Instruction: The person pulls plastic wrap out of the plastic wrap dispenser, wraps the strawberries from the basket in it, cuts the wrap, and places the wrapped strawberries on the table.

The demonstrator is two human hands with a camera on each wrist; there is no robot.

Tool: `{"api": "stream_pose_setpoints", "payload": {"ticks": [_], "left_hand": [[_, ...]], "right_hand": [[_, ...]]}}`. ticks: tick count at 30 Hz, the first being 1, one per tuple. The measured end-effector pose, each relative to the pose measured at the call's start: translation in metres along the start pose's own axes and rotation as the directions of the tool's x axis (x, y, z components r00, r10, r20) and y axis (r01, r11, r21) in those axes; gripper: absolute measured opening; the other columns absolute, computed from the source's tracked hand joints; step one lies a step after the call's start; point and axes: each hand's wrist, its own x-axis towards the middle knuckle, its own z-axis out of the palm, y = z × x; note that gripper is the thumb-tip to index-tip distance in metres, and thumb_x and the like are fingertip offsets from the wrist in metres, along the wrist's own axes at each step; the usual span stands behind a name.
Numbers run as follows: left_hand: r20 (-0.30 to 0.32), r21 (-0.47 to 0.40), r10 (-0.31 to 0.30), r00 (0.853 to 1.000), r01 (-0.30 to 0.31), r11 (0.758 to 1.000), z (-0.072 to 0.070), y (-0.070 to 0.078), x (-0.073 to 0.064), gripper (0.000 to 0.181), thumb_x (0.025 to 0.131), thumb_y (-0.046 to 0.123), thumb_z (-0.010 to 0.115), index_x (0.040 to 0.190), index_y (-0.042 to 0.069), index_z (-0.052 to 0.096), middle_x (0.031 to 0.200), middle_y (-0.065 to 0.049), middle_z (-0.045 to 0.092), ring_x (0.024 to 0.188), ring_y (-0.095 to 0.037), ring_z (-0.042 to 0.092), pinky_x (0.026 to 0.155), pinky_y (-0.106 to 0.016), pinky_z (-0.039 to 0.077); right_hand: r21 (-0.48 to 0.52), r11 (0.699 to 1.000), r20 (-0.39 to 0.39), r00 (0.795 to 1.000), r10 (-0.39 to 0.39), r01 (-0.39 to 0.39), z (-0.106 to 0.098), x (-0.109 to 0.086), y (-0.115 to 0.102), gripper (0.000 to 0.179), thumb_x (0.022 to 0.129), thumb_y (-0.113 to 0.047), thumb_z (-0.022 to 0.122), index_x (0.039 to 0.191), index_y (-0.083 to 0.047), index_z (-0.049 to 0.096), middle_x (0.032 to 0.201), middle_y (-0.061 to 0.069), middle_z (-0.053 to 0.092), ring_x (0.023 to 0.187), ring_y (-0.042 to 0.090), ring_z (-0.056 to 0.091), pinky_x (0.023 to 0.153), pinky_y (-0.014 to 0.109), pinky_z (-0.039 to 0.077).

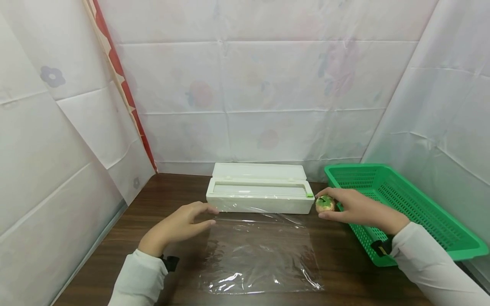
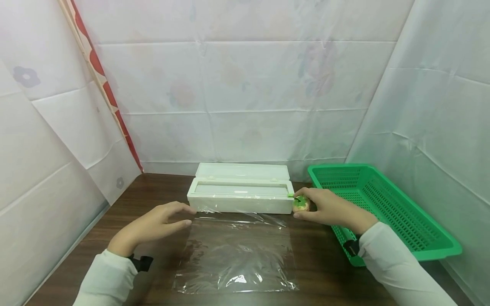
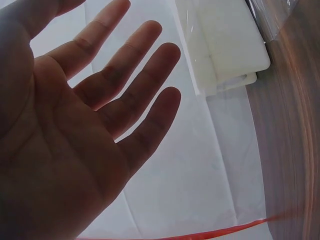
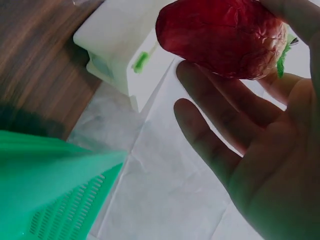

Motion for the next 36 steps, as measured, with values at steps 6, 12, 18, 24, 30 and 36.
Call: {"api": "stream_pose_setpoints", "payload": {"ticks": [6,12,18,24,30,36], "left_hand": [[0.007,-0.009,-0.016,1.000,0.016,1.000,-0.003,-0.001,-0.003,0.026,0.100,0.028,0.064,0.123,0.015,0.065,0.124,-0.001,0.062,0.121,-0.029,0.057,0.099,-0.053,0.047],[0.015,-0.009,-0.018,1.000,0.018,1.000,-0.004,-0.001,-0.003,0.027,0.100,0.030,0.064,0.122,0.014,0.066,0.123,-0.003,0.063,0.118,-0.031,0.058,0.096,-0.052,0.048],[0.030,-0.042,-0.019,0.999,0.020,0.999,-0.005,-0.003,-0.003,0.030,0.101,0.031,0.063,0.122,0.011,0.065,0.121,-0.006,0.064,0.114,-0.031,0.060,0.094,-0.053,0.049],[0.049,-0.056,-0.020,0.999,0.022,0.998,-0.005,-0.004,-0.003,0.030,0.101,0.032,0.063,0.121,0.010,0.065,0.120,-0.004,0.064,0.111,-0.034,0.062,0.092,-0.053,0.051],[0.066,-0.070,-0.024,0.998,0.028,0.997,-0.005,-0.004,-0.002,0.031,0.101,0.033,0.062,0.121,0.009,0.065,0.119,-0.005,0.065,0.110,-0.032,0.063,0.092,-0.051,0.052],[0.107,-0.072,-0.041,0.993,0.049,0.996,-0.006,-0.005,-0.001,0.032,0.101,0.036,0.061,0.121,0.010,0.065,0.118,-0.006,0.067,0.109,-0.025,0.063,0.090,-0.045,0.053]], "right_hand": [[-0.025,0.999,-0.049,0.998,-0.039,0.038,0.009,0.001,-0.004,0.051,0.092,-0.050,0.070,0.128,-0.016,0.062,0.092,-0.008,0.050,0.072,0.008,0.046,0.059,0.026,0.043],[-0.002,0.999,-0.062,0.997,-0.046,0.046,0.013,0.002,-0.007,0.048,0.092,-0.050,0.069,0.127,-0.018,0.062,0.094,-0.007,0.051,0.072,0.008,0.045,0.058,0.026,0.043],[0.038,0.995,-0.072,0.993,-0.089,0.092,0.021,0.005,-0.006,0.045,0.093,-0.045,0.071,0.126,-0.016,0.062,0.105,-0.007,0.057,0.083,0.009,0.053,0.067,0.027,0.050],[0.030,0.993,-0.082,0.990,-0.111,0.114,0.028,0.008,-0.006,0.047,0.091,-0.044,0.073,0.125,-0.014,0.061,0.109,-0.008,0.059,0.091,0.009,0.054,0.075,0.034,0.054],[0.047,0.993,-0.076,0.992,-0.103,0.107,0.032,0.010,-0.009,0.045,0.089,-0.043,0.076,0.123,-0.017,0.062,0.106,-0.009,0.061,0.089,0.010,0.054,0.073,0.032,0.053],[0.095,0.988,-0.039,0.992,-0.118,0.121,0.038,0.011,-0.012,0.044,0.087,-0.042,0.078,0.120,-0.021,0.059,0.104,-0.013,0.062,0.088,0.007,0.056,0.073,0.028,0.051]]}}
